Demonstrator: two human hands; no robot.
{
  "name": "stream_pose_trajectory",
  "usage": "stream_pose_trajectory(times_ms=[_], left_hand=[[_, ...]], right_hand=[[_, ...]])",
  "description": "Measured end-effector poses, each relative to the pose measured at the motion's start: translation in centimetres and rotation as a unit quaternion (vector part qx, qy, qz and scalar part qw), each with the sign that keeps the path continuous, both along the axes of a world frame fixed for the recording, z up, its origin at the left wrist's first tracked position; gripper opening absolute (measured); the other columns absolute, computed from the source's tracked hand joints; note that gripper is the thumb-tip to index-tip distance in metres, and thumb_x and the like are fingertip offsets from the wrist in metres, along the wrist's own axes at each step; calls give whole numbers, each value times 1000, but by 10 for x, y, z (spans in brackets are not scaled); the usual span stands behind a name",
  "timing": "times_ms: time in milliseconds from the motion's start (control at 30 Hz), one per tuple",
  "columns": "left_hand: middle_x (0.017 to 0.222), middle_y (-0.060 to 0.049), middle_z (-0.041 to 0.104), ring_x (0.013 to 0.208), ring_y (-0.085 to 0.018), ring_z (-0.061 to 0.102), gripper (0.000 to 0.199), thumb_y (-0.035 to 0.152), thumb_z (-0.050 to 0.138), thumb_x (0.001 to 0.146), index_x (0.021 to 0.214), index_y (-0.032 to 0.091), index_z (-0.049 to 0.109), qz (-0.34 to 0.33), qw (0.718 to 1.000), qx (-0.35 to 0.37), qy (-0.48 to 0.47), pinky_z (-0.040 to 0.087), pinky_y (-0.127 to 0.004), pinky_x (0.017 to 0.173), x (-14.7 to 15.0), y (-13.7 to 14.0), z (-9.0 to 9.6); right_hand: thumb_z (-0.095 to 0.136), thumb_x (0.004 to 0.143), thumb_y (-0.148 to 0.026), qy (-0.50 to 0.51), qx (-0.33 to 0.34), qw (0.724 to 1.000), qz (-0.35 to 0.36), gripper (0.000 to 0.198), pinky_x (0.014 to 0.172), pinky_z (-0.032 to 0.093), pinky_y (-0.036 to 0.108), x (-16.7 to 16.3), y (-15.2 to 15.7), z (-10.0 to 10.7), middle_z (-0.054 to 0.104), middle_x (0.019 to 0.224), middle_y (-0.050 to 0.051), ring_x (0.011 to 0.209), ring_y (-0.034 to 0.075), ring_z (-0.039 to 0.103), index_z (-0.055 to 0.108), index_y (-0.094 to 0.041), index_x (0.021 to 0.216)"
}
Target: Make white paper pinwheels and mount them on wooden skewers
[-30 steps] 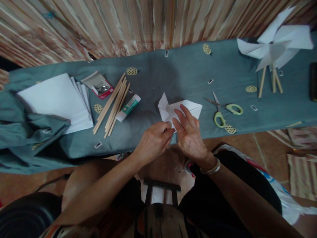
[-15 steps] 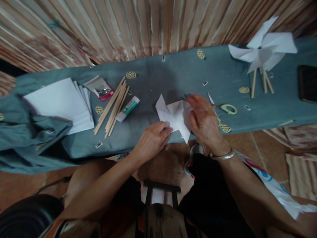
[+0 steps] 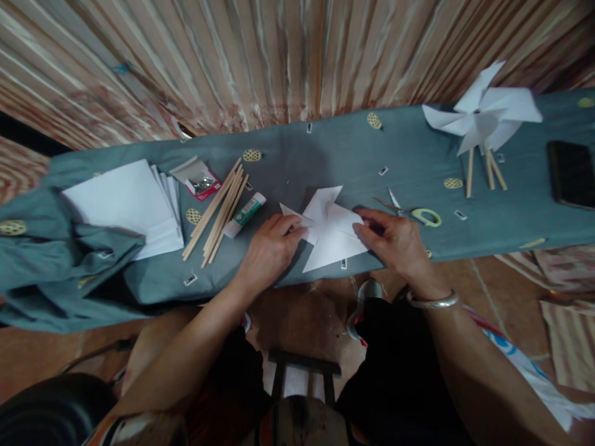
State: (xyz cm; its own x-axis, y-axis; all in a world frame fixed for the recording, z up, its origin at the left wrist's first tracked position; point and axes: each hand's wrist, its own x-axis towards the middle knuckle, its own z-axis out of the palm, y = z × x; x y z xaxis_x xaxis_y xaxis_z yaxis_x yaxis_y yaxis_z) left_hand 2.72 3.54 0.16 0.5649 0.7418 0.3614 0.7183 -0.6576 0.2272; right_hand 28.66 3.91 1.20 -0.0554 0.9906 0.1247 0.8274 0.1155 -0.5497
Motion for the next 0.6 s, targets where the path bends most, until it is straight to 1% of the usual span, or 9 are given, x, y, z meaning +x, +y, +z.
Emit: stream_pose_trajectory(times_ms=[67, 167, 233, 300, 333, 433, 500, 600], left_hand=[[116, -11, 65, 100, -23, 59, 23, 11, 50, 93, 107, 15, 67, 9, 1000, 8, -4, 53, -38, 86, -1, 2, 2], [119, -12, 64, 105, -24, 58, 24, 13, 48, 95, 113, 14, 64, 2, 999, 30, -40, 52, -41, 90, 4, -4, 6], [114, -12, 66, 102, -24, 58, 24, 24, 52, 95, 115, 13, 62, -35, 997, 23, -62, 52, -41, 88, 11, -13, 7], [109, -12, 66, 98, -24, 59, 30, 36, 59, 92, 110, 12, 62, -75, 996, -5, -56, 53, -40, 84, 19, -24, 6], [108, -12, 67, 97, -25, 59, 31, 38, 60, 91, 107, 12, 62, -83, 995, -19, -45, 54, -40, 83, 22, -28, 5], [105, -11, 67, 95, -24, 60, 24, 32, 61, 91, 103, 11, 62, -81, 996, -46, -12, 55, -39, 83, 28, -36, 1], [103, -11, 67, 94, -23, 60, 20, 28, 60, 91, 101, 11, 62, -76, 996, -48, -2, 55, -38, 83, 30, -37, 0], [99, -9, 67, 91, -22, 61, 17, 26, 56, 94, 101, 12, 63, -77, 996, -35, -11, 56, -35, 80, 29, -35, 1]], right_hand=[[61, 84, -38, 8, -17, 1000, -11, 34, 61, 53, 33, -2, -8, 2, 75, 73, 3, 60, 21, 68, 74, -19, 108], [60, 85, -38, 9, -33, 999, -20, 35, 57, 52, 31, -6, -17, 4, 76, 73, 5, 58, 20, 68, 74, -17, 109], [58, 86, -38, -2, -41, 999, -22, 35, 57, 51, 30, -8, -20, 5, 77, 76, 6, 60, 21, 69, 73, -17, 109], [56, 87, -38, -24, -40, 999, -20, 35, 58, 52, 30, -10, -22, 6, 78, 80, 8, 64, 22, 71, 73, -17, 110], [56, 88, -38, -38, -36, 998, -18, 35, 60, 52, 31, -10, -23, 6, 78, 81, 9, 66, 23, 72, 72, -16, 110], [55, 90, -41, -74, -23, 997, -8, 37, 63, 53, 32, -10, -25, 7, 78, 81, 11, 71, 26, 74, 72, -15, 111], [55, 90, -41, -83, -10, 996, -5, 37, 66, 54, 33, -9, -26, 8, 78, 81, 11, 74, 27, 74, 71, -15, 110], [53, 92, -36, -65, 22, 998, -11, 32, 74, 56, 35, -4, -27, 10, 78, 93, 11, 81, 27, 74, 71, -17, 110]])
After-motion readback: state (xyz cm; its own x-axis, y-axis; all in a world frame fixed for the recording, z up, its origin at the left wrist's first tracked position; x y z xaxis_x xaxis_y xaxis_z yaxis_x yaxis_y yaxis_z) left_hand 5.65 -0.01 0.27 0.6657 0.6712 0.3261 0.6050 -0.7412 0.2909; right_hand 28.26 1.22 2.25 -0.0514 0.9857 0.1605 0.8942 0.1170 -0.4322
